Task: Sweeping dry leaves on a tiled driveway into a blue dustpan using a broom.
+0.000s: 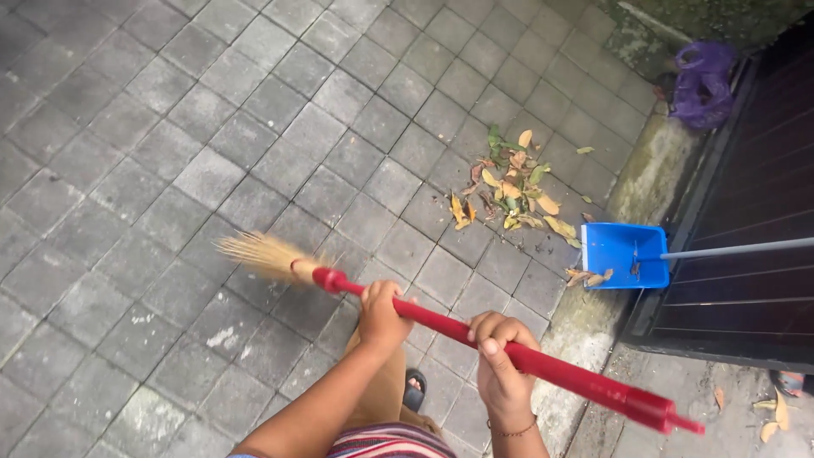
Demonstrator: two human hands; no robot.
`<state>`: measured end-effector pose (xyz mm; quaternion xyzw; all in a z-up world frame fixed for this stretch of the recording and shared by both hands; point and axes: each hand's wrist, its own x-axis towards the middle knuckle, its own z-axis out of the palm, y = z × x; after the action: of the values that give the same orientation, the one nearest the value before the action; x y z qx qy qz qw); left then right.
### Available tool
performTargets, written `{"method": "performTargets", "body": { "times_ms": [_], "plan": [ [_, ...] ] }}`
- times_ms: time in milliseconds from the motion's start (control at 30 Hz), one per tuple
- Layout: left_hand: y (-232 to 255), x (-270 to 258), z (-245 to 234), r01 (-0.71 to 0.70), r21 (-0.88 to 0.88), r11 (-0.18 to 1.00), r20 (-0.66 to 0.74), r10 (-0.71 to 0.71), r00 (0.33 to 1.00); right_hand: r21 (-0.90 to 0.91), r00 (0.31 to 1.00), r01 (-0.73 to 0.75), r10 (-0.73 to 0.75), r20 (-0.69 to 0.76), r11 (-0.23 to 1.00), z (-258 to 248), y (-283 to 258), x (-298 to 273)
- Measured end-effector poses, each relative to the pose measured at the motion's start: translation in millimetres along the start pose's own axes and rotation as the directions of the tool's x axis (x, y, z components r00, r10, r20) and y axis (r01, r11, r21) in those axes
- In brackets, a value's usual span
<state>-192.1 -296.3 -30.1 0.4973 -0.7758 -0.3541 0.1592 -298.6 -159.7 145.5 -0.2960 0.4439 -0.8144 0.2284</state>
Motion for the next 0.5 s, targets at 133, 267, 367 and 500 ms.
{"method": "performTargets", "body": {
  "times_ms": [133,267,367,500],
  "plan": [
    [40,35,21,0.023,0.212,0.977,0.377,-0.103,0.921,0.004,0.997,-0.044,0.044,0.062,0.999,-30,-11,46],
    [78,60,82,-0.319,-0.145,0.937,0.436,0.350,0.829,-0.255,1.000,-0.024,0.024,-0.004,0.967,-21,-57,77],
    [131,95,78,-0.424,-0.267,0.865,0.646,0.487,0.587,-0.393,0.996,0.007,-0.041,-0.077,0.920,-15,-82,96],
    [162,133,58,-0.541,-0.224,0.811,0.877,0.410,0.252,-0.470,0.999,0.019,0.003,0.046,0.882,-2,-95,110]
  ]
}}
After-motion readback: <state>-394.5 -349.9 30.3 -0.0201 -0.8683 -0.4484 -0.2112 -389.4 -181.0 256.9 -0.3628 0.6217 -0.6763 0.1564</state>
